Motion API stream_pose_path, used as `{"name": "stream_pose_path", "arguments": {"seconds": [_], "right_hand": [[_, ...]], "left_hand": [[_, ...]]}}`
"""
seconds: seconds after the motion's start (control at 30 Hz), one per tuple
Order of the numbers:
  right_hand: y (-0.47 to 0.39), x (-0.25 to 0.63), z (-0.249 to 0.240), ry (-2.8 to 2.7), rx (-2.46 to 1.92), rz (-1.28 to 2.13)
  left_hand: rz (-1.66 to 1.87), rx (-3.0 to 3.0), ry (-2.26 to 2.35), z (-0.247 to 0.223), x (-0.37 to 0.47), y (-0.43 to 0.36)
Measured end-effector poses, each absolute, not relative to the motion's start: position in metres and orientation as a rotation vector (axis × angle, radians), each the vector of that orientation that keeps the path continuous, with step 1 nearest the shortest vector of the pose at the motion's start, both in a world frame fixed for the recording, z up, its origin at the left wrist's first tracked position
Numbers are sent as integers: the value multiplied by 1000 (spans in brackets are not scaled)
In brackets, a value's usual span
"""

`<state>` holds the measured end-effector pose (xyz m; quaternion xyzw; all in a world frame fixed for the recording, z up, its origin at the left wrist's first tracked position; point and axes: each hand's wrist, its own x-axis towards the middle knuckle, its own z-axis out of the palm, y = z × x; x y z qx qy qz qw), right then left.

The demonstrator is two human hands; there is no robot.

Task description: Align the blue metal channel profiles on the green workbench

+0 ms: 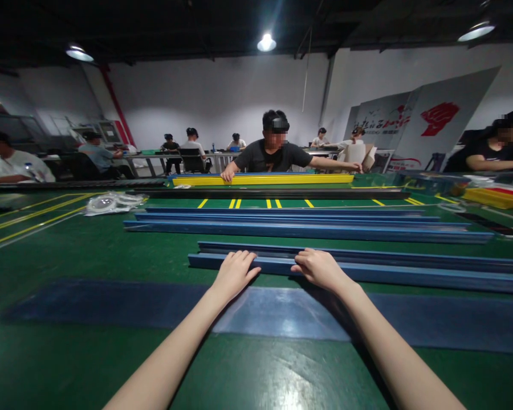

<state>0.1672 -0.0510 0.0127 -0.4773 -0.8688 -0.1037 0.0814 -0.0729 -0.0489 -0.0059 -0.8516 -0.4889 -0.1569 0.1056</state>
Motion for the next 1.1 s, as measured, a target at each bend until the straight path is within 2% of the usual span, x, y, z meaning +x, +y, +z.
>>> {"name": "stream_pose_path", "arguments": {"seconds": [0.57,1.1], "right_hand": [[-57,172,-4,-2518,-1454,-429],[-58,170,-6,-2496,-1447,-483]], "left_hand": [[-420,-2465,-1431,-6,-84,-43],[-517,-2451,-1382,-15,-84,-41]]}}
